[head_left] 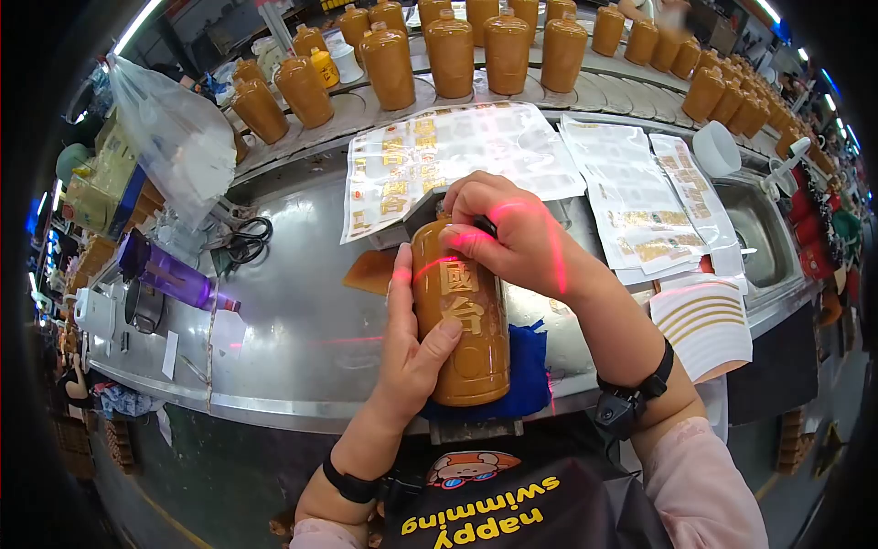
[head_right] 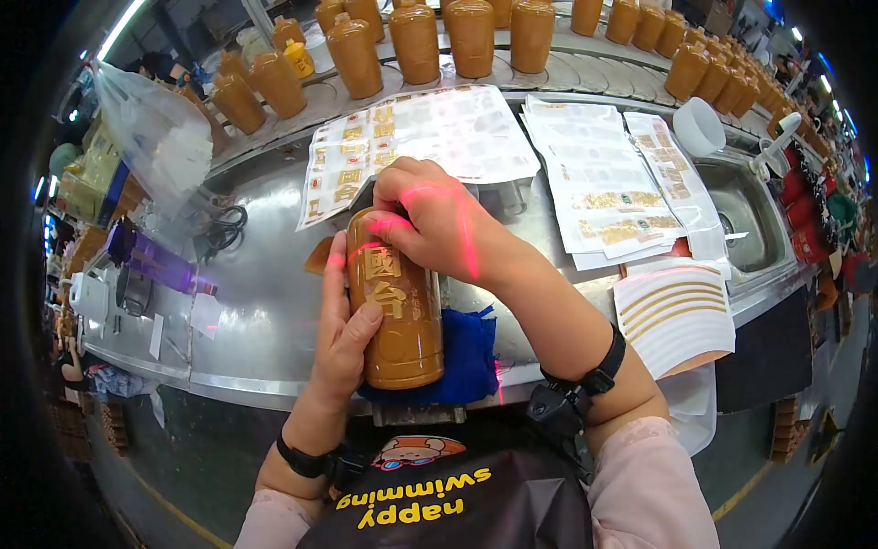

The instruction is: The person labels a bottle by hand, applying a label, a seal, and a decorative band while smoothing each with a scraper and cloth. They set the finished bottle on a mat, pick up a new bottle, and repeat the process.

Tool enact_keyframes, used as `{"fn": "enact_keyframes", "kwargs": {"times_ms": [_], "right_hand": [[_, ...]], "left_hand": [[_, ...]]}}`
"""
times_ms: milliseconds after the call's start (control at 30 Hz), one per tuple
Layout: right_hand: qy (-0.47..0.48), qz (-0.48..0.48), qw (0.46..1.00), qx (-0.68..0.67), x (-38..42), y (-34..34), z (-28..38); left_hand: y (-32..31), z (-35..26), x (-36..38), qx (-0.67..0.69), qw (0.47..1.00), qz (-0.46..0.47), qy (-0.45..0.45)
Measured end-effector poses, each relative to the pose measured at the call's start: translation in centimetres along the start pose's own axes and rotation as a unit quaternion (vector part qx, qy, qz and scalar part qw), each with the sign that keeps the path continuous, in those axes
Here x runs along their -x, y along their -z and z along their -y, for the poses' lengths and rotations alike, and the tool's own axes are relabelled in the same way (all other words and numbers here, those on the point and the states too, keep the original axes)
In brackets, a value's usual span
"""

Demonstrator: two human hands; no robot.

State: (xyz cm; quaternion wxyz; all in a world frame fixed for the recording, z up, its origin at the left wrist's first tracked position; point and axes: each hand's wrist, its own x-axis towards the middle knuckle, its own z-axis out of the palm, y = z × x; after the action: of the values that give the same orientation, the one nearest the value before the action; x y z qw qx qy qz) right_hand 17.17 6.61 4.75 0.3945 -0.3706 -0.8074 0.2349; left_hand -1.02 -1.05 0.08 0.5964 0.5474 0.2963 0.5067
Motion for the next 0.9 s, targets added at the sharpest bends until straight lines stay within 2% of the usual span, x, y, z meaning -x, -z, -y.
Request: {"fn": "enact_keyframes", "kwargs": {"times_ms": [433,533,633,667,767,900], "right_hand": [[-0.002,-0.004,1.0,0.018,0.0,-0.1,0.2],[-0.046,-0.052,0.997,-0.04,0.4,0.0,0.3],[-0.083,-0.121,0.985,-0.095,3.0,0.0,0.0],[-0.08,-0.086,0.992,-0.04,4.3,0.2,0.3],[-0.15,-0.049,0.974,-0.165,7.4,-1.2,1.1],[-0.135,-0.042,0.984,-0.105,8.0,-2.2,1.8]], "left_hand": [[-0.2,-0.2,0.0,0.002,1.0,-0.002,0.002],[-0.2,-0.2,0.0,-0.014,1.0,0.001,-0.001],[0.4,0.5,-0.1,0.077,0.997,0.0,0.006],[0.5,0.4,-0.2,0.073,0.997,-0.005,0.006],[0.5,0.5,-0.2,0.062,0.998,-0.017,0.011],[0.1,0.0,-0.2,0.043,0.999,-0.013,0.007]]}}
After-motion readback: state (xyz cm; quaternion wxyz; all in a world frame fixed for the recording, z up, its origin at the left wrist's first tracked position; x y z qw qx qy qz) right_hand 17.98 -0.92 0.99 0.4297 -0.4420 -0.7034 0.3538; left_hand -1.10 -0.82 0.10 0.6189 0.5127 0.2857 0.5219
